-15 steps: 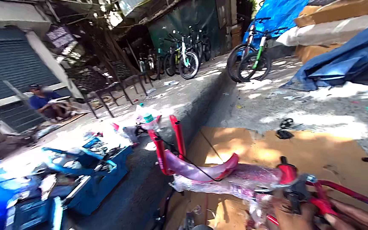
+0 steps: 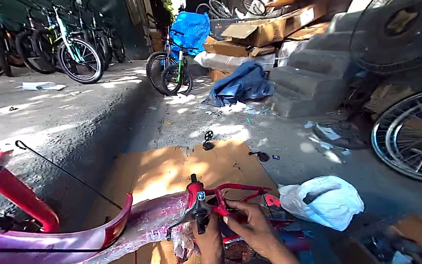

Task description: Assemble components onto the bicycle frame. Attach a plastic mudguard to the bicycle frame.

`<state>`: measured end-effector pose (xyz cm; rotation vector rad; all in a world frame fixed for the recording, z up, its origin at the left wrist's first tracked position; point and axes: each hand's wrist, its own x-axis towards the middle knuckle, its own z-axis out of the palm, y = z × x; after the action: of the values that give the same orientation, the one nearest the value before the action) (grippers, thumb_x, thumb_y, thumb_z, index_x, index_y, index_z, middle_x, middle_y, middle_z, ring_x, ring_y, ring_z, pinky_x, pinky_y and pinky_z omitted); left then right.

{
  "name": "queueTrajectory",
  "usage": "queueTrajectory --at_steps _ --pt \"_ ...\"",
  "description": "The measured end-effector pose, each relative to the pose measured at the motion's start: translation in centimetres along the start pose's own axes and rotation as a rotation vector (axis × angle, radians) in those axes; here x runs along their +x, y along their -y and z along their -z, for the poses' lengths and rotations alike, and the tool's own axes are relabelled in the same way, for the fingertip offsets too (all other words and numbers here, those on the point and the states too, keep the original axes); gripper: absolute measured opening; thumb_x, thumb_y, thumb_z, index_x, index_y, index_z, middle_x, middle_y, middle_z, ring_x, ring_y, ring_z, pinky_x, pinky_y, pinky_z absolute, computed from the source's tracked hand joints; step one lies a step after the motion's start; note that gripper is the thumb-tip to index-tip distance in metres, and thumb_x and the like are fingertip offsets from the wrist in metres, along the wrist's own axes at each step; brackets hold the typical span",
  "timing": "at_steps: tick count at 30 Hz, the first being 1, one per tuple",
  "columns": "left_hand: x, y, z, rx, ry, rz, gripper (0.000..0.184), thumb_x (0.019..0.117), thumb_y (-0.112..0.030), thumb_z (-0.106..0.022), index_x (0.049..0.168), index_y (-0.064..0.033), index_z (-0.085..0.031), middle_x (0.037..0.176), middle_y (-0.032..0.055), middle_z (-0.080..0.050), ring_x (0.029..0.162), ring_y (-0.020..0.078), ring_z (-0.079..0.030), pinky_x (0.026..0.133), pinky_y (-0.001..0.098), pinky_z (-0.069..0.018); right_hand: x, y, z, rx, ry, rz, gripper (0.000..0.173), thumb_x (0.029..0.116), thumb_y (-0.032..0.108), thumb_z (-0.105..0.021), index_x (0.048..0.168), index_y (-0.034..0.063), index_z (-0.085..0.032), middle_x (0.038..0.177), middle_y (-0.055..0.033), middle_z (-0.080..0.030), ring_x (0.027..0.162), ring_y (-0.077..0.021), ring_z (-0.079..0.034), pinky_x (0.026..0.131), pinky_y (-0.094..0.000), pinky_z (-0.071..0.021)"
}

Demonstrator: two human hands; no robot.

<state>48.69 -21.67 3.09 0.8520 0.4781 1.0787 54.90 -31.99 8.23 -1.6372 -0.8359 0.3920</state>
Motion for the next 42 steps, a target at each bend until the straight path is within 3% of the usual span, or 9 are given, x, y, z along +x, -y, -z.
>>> queueTrajectory --at_steps 3,6,9,14,20,25,33,37,42 --pt "0.1 0.2 -0.3 -0.017 -0.008 -0.045 0.020 0.0825 0.008 -0.067 0.102 0.0065 -0.066 0.086 0.0123 -0.073 0.079 0.0145 -0.071 0.074 0.0288 -0.0612 0.0 -0.1 0.0 -0.004 -0.003 0.006 0.039 0.0919 0.026 -0.071 0.127 0.0100 -0.072 0.117 0.0004 -0.075 0.103 -0.0109 -0.072 0.091 -0.0346 -0.0625" --pt "-0.1 0.5 -0.9 -0.005 -0.040 -0.112 0.018 0.0818 0.007 -0.067 0.100 0.0054 -0.066 0.084 0.0088 -0.073 0.080 0.0115 -0.072 0.077 0.0261 -0.0611 0.0 -0.2 0.0 0.010 0.008 0.004 0.039 0.0921 0.025 -0.071 0.128 0.0094 -0.072 0.117 0.0004 -0.075 0.102 -0.0109 -0.073 0.090 -0.0340 -0.0627" --pt "-0.2 0.6 -1.0 0.013 -0.034 -0.130 0.015 0.0830 0.006 -0.067 0.097 0.0041 -0.068 0.082 0.0062 -0.074 0.078 0.0090 -0.072 0.075 0.0245 -0.0609 -0.1 -0.2 0.2 -0.005 0.030 -0.005 0.041 0.0936 0.027 -0.071 0.131 0.0092 -0.070 0.119 0.0001 -0.075 0.103 -0.0099 -0.072 0.091 -0.0333 -0.0622" --pt "0.5 0.7 0.4 -0.022 0.054 -0.028 0.019 0.0816 0.001 -0.073 0.100 0.0054 -0.068 0.084 0.0128 -0.073 0.076 0.0143 -0.072 0.071 0.0288 -0.0612 -0.1 -0.5 0.3 -0.033 0.035 0.014 0.043 0.0947 0.030 -0.069 0.133 0.0102 -0.069 0.121 0.0010 -0.074 0.106 -0.0091 -0.071 0.093 -0.0331 -0.0613" --pt "0.1 0.8 -0.2 -0.031 0.013 -0.049 0.015 0.0811 0.003 -0.072 0.096 0.0043 -0.070 0.084 0.0100 -0.074 0.080 0.0117 -0.072 0.078 0.0258 -0.0610 -0.1 -0.5 0.4 -0.027 0.030 0.007 0.043 0.0943 0.028 -0.070 0.133 0.0088 -0.069 0.121 -0.0006 -0.074 0.105 -0.0105 -0.072 0.092 -0.0327 -0.0620" --pt "0.4 1.1 -0.2 -0.087 0.052 -0.002 0.019 0.0818 0.006 -0.066 0.101 0.0062 -0.068 0.091 0.0138 -0.073 0.088 0.0157 -0.072 0.083 0.0287 -0.0597 -0.1 -0.2 0.7 -0.008 0.060 0.008 0.042 0.0957 0.026 -0.069 0.133 0.0064 -0.068 0.121 -0.0023 -0.074 0.103 -0.0124 -0.073 0.090 -0.0325 -0.0627" --pt "0.2 1.9 -0.1 -0.205 0.032 0.041 0.022 0.0806 0.003 -0.071 0.102 0.0054 -0.067 0.092 0.0148 -0.073 0.088 0.0165 -0.072 0.083 0.0305 -0.0603 -0.2 -0.4 1.1 -0.057 0.138 0.059 0.048 0.1015 0.024 -0.064 0.144 0.0027 -0.057 0.133 -0.0052 -0.069 0.117 -0.0127 -0.068 0.101 -0.0336 -0.0586" --pt "-0.1 1.7 -0.2 -0.213 0.017 0.041 0.016 0.0817 0.004 -0.070 0.097 0.0042 -0.069 0.087 0.0132 -0.074 0.082 0.0142 -0.072 0.079 0.0286 -0.0607 -0.3 -0.5 1.1 -0.074 0.146 0.066 0.048 0.1022 0.023 -0.063 0.145 0.0025 -0.057 0.133 -0.0058 -0.069 0.115 -0.0127 -0.069 0.099 -0.0331 -0.0592" --pt "-0.2 1.5 -0.4 -0.148 -0.006 0.049 0.016 0.0848 0.006 -0.066 0.101 0.0073 -0.067 0.087 0.0142 -0.074 0.082 0.0150 -0.073 0.079 0.0288 -0.0614 -0.3 -0.5 0.8 -0.067 0.124 0.070 0.047 0.1013 0.021 -0.065 0.143 -0.0001 -0.057 0.131 -0.0073 -0.069 0.113 -0.0145 -0.070 0.098 -0.0340 -0.0604"
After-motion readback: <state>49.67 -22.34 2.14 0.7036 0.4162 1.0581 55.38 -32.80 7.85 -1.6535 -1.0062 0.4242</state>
